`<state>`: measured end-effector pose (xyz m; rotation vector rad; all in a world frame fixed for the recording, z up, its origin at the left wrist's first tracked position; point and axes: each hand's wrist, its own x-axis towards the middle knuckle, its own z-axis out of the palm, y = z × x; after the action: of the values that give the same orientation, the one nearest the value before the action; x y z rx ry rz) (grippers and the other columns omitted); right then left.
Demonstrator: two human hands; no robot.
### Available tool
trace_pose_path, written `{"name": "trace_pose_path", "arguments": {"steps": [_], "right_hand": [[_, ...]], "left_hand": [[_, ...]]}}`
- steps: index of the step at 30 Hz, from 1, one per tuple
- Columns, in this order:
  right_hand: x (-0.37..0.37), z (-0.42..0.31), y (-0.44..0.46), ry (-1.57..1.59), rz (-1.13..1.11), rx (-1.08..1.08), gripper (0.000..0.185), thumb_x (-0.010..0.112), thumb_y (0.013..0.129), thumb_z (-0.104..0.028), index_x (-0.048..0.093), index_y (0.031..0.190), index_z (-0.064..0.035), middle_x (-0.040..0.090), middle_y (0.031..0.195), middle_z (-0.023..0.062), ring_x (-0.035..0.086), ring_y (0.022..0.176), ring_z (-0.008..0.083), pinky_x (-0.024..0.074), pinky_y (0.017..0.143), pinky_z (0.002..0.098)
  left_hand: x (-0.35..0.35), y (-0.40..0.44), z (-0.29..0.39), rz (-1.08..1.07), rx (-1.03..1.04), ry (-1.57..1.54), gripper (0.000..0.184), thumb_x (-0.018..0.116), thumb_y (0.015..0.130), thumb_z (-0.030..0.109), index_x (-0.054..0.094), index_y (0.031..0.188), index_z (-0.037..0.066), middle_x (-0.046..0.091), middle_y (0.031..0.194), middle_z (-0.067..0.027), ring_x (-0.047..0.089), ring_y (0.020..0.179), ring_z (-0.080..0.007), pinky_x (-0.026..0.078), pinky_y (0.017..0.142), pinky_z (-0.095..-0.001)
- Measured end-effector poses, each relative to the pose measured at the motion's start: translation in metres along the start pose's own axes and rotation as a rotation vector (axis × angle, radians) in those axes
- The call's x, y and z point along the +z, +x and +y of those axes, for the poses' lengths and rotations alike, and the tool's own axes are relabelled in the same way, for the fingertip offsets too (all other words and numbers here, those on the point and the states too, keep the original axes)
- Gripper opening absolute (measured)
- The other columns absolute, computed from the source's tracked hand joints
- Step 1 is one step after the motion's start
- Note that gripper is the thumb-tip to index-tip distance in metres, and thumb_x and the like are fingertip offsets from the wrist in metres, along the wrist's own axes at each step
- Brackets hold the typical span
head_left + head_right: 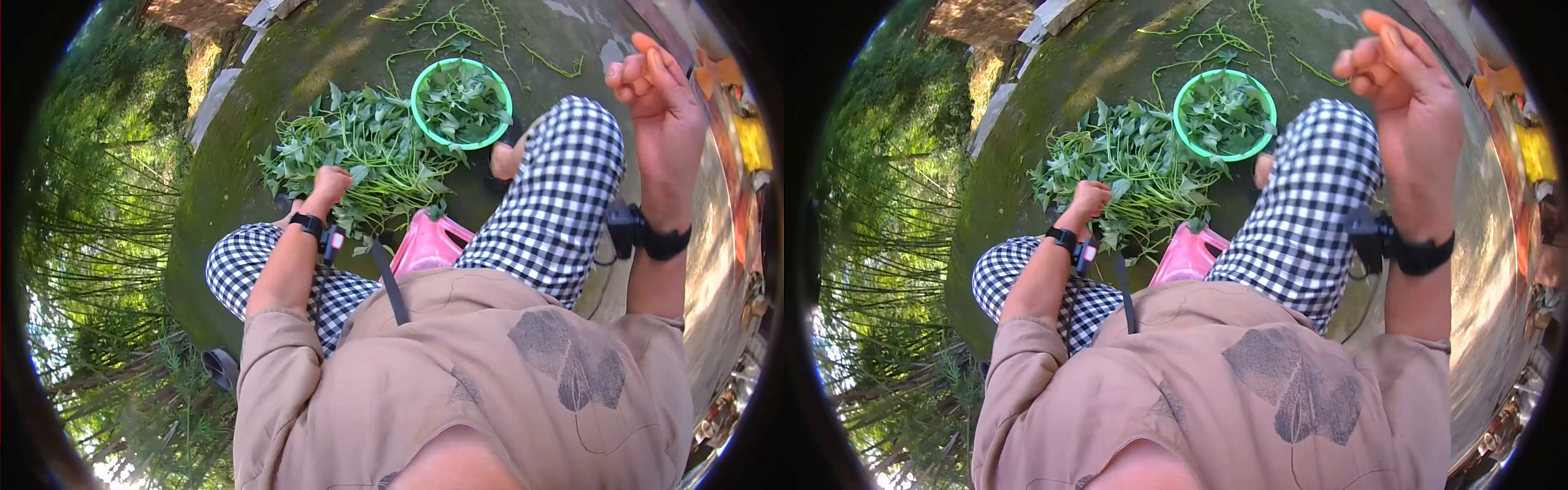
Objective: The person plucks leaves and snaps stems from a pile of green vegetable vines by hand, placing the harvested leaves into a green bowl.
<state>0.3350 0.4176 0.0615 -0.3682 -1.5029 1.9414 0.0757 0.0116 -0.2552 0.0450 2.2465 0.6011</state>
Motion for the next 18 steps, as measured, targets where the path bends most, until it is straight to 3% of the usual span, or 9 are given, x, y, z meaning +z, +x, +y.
{"name": "trace_pose_path", "arguments": {"steps": [2, 3, 4, 6, 7, 8, 13, 18], "right_hand": [[0.065, -0.004, 0.0, 0.178, -0.157, 0.141, 0.028, 0.05, 0.098, -0.019, 0.061, 0.112, 0.0034, 0.06, 0.077, 0.006, 0.061, 0.073, 0.0188, 0.0459, 0.068, 0.026], [0.096, -0.002, 0.0, 0.267, -0.236, 0.216, 0.03, 0.048, 0.099, -0.02, 0.06, 0.114, 0.0036, 0.057, 0.076, 0.0059, 0.058, 0.074, 0.021, 0.046, 0.07, 0.0273], [0.117, 0.002, 0.002, 0.133, -0.27, 0.313, 0.029, 0.047, 0.1, -0.019, 0.06, 0.114, 0.0031, 0.055, 0.073, 0.0056, 0.058, 0.071, 0.02, 0.0461, 0.064, 0.0283], [0.159, 0.029, 0.007, 0.171, -0.349, 0.434, 0.026, 0.05, 0.098, -0.017, 0.061, 0.113, 0.0022, 0.059, 0.07, 0.0058, 0.06, 0.064, 0.0206, 0.0466, 0.06, 0.0283], [0.172, 0.052, 0.012, 0.185, -0.353, 0.476, 0.024, 0.052, 0.097, -0.015, 0.062, 0.11, 0.0021, 0.061, 0.07, 0.0068, 0.06, 0.062, 0.0199, 0.0462, 0.059, 0.0269], [0.179, 0.081, 0.019, 0.201, -0.351, 0.502, 0.021, 0.059, 0.093, -0.015, 0.065, 0.103, 0.0008, 0.066, 0.071, 0.0051, 0.063, 0.06, 0.013, 0.0447, 0.053, 0.021], [0.162, 0.178, 0.035, -0.157, -0.177, 0.795, 0.016, 0.059, 0.092, -0.017, 0.065, 0.096, -0.002, 0.065, 0.07, 0.0029, 0.062, 0.058, 0.0117, 0.0437, 0.053, 0.0207], [0.168, 0.199, 0.064, -0.163, -0.252, 0.807, 0.014, 0.059, 0.092, -0.016, 0.064, 0.095, -0.0044, 0.064, 0.07, 0.0027, 0.061, 0.06, 0.01, 0.0408, 0.052, 0.0193]], "left_hand": [[0.022, 0.015, -0.003, 0.067, 0.188, 0.195, 0.021, 0.066, 0.074, 0.016, 0.076, 0.091, 0.008, 0.071, 0.08, -0.0141, 0.069, 0.071, -0.0302, 0.056, 0.071, -0.0397], [0.033, 0.023, -0.007, 0.097, 0.232, 0.237, 0.021, 0.065, 0.074, 0.015, 0.075, 0.091, 0.008, 0.071, 0.084, -0.0153, 0.069, 0.078, -0.0329, 0.054, 0.078, -0.0409], [0.042, 0.031, -0.009, 0.128, 0.273, 0.279, 0.021, 0.063, 0.075, 0.015, 0.075, 0.091, 0.007, 0.071, 0.088, -0.0165, 0.068, 0.084, -0.0357, 0.053, 0.084, -0.0421], [0.045, 0.008, 0.015, 0.147, 0.178, 0.31, 0.02, 0.059, 0.078, 0.013, 0.075, 0.09, 0.007, 0.069, 0.099, -0.0165, 0.066, 0.091, -0.038, 0.052, 0.085, -0.0445], [0.056, 0.019, 0.004, 0.214, 0.228, 0.393, 0.019, 0.057, 0.079, 0.01, 0.073, 0.09, 0.007, 0.064, 0.11, -0.0149, 0.06, 0.103, -0.0368, 0.049, 0.09, -0.0441], [0.054, 0.011, 0.012, 0.191, 0.301, 0.449, 0.019, 0.058, 0.08, 0.009, 0.072, 0.092, 0.007, 0.06, 0.114, -0.013, 0.051, 0.112, -0.0353, 0.046, 0.091, -0.0449], [0.056, 0.039, 0.007, 0.292, 0.513, 0.639, 0.018, 0.061, 0.077, 0.012, 0.072, 0.091, 0.009, 0.061, 0.109, -0.0088, 0.047, 0.113, -0.0322, 0.041, 0.084, -0.047], [0.051, 0.066, 0.006, 0.197, 0.623, 1.035, 0.017, 0.063, 0.076, 0.016, 0.073, 0.09, 0.013, 0.061, 0.104, -0.0051, 0.047, 0.109, -0.0285, 0.037, 0.084, -0.0504]]}}
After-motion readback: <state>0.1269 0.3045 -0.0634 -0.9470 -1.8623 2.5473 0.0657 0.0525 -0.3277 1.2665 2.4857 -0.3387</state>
